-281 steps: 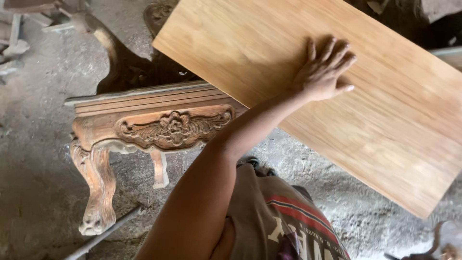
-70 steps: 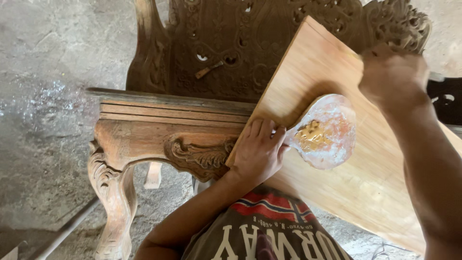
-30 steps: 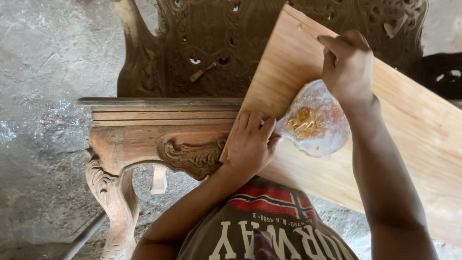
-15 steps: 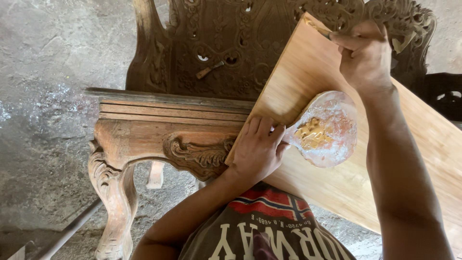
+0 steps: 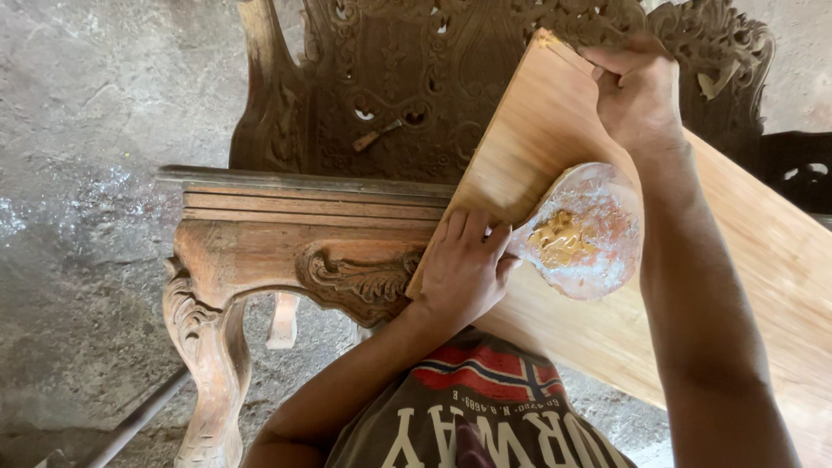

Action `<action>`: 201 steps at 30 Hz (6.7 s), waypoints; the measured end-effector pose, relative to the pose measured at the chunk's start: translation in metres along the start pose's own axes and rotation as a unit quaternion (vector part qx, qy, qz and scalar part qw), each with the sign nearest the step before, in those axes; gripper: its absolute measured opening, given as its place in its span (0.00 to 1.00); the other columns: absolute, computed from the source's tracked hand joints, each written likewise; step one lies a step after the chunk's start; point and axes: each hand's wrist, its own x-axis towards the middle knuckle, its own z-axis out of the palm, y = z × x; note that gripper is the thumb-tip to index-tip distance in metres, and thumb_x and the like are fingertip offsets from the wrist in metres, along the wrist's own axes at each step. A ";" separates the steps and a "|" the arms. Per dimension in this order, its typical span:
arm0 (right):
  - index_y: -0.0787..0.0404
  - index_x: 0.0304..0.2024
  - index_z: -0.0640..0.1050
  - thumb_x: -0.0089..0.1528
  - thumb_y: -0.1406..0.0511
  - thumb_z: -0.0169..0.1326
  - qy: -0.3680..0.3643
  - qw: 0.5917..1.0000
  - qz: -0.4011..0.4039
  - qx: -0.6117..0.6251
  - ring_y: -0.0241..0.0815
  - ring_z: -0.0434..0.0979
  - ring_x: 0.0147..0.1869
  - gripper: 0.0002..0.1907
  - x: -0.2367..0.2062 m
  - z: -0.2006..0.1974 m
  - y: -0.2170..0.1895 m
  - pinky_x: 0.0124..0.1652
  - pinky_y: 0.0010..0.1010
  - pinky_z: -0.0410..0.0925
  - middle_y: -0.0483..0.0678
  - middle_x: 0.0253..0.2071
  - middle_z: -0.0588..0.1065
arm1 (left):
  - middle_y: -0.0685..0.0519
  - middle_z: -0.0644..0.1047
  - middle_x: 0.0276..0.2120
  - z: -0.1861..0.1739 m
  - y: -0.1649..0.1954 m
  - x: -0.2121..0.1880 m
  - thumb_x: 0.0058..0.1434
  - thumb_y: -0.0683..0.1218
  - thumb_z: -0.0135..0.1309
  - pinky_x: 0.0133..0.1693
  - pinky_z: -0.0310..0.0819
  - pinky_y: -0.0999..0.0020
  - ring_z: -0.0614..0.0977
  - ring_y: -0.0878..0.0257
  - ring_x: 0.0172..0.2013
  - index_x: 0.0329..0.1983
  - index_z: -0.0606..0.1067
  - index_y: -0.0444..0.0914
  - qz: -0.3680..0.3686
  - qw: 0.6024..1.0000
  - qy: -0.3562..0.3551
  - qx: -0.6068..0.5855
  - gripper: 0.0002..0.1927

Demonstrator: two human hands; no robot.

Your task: The person scoops yellow wood filler from a shell-shaped palette and spreads it with a small spatula over marks on a wooden board, then carries the palette across the workshop, sits on the floor, and presses filler into gaps on thin wooden slats.

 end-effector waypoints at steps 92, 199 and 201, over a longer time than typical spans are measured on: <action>0.60 0.51 0.85 0.65 0.78 0.58 0.041 0.996 0.080 0.018 0.50 0.79 0.46 0.16 -0.050 -0.014 0.007 0.47 0.37 0.74 0.56 0.44 0.77 | 0.43 0.71 0.43 0.001 0.001 0.001 0.50 0.48 0.69 0.52 0.67 0.50 0.72 0.44 0.47 0.46 0.75 0.37 0.018 0.998 -0.028 0.047 0.23; 0.55 0.38 0.84 0.61 0.65 0.58 -0.291 0.808 -0.195 -0.474 0.41 0.80 0.42 0.05 0.133 -0.025 -0.088 0.40 0.34 0.71 0.47 0.37 0.79 | 0.42 0.74 0.40 -0.019 -0.024 0.010 0.54 0.45 0.59 0.52 0.68 0.52 0.73 0.47 0.48 0.38 0.75 0.35 0.036 0.999 -0.028 -0.005 0.11; 0.53 0.35 0.84 0.59 0.63 0.59 -0.314 0.777 -0.210 -0.503 0.38 0.81 0.42 0.04 0.142 -0.015 -0.091 0.40 0.32 0.71 0.45 0.37 0.79 | 0.41 0.74 0.41 -0.016 -0.024 0.009 0.52 0.44 0.60 0.51 0.68 0.53 0.74 0.46 0.48 0.38 0.75 0.35 0.029 0.999 -0.010 -0.009 0.13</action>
